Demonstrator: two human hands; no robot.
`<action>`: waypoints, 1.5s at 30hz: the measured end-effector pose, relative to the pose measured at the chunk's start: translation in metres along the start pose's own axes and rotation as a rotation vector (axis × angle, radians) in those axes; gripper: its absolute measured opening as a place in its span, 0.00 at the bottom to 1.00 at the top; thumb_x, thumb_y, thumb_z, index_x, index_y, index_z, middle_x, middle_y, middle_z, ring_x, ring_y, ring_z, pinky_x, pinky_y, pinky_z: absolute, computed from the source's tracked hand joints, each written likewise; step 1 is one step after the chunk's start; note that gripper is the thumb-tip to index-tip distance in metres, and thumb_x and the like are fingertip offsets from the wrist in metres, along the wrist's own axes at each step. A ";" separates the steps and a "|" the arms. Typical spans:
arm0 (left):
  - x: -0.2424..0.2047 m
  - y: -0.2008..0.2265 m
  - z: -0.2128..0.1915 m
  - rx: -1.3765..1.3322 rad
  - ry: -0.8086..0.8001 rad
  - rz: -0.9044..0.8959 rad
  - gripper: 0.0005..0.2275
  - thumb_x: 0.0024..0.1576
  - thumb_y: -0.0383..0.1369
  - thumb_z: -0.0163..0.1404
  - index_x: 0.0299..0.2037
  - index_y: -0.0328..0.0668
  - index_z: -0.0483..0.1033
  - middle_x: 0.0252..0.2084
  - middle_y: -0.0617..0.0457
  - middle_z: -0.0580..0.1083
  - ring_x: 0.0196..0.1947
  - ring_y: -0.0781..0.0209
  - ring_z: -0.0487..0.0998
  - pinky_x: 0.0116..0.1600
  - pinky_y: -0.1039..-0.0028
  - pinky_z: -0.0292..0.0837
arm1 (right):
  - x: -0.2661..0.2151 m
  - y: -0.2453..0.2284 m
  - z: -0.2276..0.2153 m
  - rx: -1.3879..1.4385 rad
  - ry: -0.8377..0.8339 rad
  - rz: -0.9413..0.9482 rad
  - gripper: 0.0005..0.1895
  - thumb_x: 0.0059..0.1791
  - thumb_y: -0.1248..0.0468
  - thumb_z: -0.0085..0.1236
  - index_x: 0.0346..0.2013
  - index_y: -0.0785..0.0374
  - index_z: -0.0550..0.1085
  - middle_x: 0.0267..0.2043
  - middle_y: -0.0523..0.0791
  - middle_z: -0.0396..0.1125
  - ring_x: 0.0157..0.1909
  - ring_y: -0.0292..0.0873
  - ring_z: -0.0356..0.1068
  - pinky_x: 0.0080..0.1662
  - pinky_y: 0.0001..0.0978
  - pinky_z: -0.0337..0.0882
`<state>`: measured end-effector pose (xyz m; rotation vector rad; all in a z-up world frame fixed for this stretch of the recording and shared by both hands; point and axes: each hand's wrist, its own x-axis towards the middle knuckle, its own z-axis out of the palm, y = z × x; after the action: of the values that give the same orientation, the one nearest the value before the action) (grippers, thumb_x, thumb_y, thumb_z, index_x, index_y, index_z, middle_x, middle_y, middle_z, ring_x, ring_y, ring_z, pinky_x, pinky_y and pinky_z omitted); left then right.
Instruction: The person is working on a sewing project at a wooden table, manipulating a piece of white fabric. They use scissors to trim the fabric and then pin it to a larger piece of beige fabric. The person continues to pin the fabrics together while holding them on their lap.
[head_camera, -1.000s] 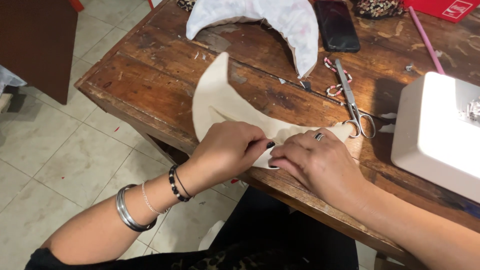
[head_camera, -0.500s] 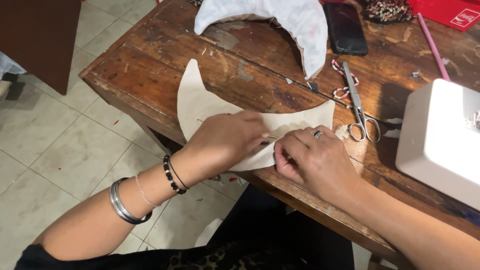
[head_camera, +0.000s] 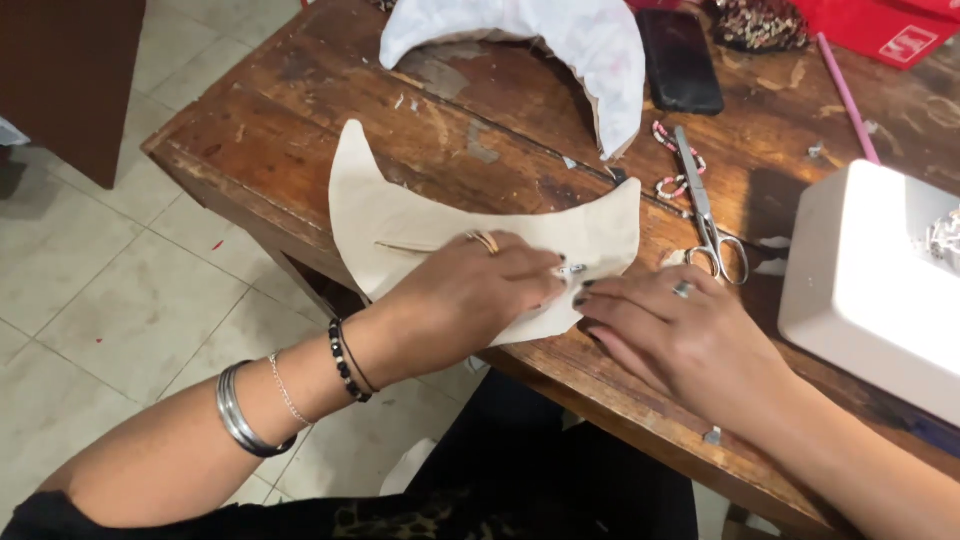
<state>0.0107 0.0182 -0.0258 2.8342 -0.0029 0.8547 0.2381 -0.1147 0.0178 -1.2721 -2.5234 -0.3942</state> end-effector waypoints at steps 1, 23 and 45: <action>0.000 0.002 0.001 -0.006 -0.001 -0.009 0.13 0.59 0.19 0.48 0.53 0.30 0.77 0.54 0.38 0.77 0.52 0.40 0.77 0.53 0.57 0.71 | -0.002 0.003 0.005 0.009 -0.006 -0.002 0.11 0.50 0.62 0.63 0.47 0.58 0.79 0.53 0.44 0.75 0.51 0.43 0.75 0.54 0.41 0.69; -0.003 0.004 -0.010 0.184 -0.278 -0.002 0.09 0.59 0.40 0.53 0.46 0.51 0.73 0.43 0.61 0.75 0.38 0.57 0.78 0.42 0.64 0.70 | -0.013 0.020 -0.003 0.072 -0.141 0.015 0.30 0.49 0.35 0.50 0.49 0.54 0.75 0.56 0.47 0.72 0.51 0.49 0.74 0.48 0.44 0.74; -0.030 -0.004 0.008 0.333 -0.199 -0.193 0.27 0.63 0.48 0.39 0.69 0.42 0.63 0.70 0.48 0.66 0.71 0.52 0.62 0.72 0.52 0.49 | -0.020 0.035 0.032 -0.216 -0.222 0.258 0.49 0.53 0.32 0.31 0.74 0.69 0.53 0.76 0.55 0.52 0.77 0.53 0.49 0.75 0.52 0.41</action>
<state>-0.0095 0.0190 -0.0495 3.1455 0.4160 0.5745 0.2738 -0.0975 -0.0153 -1.7888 -2.4971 -0.5004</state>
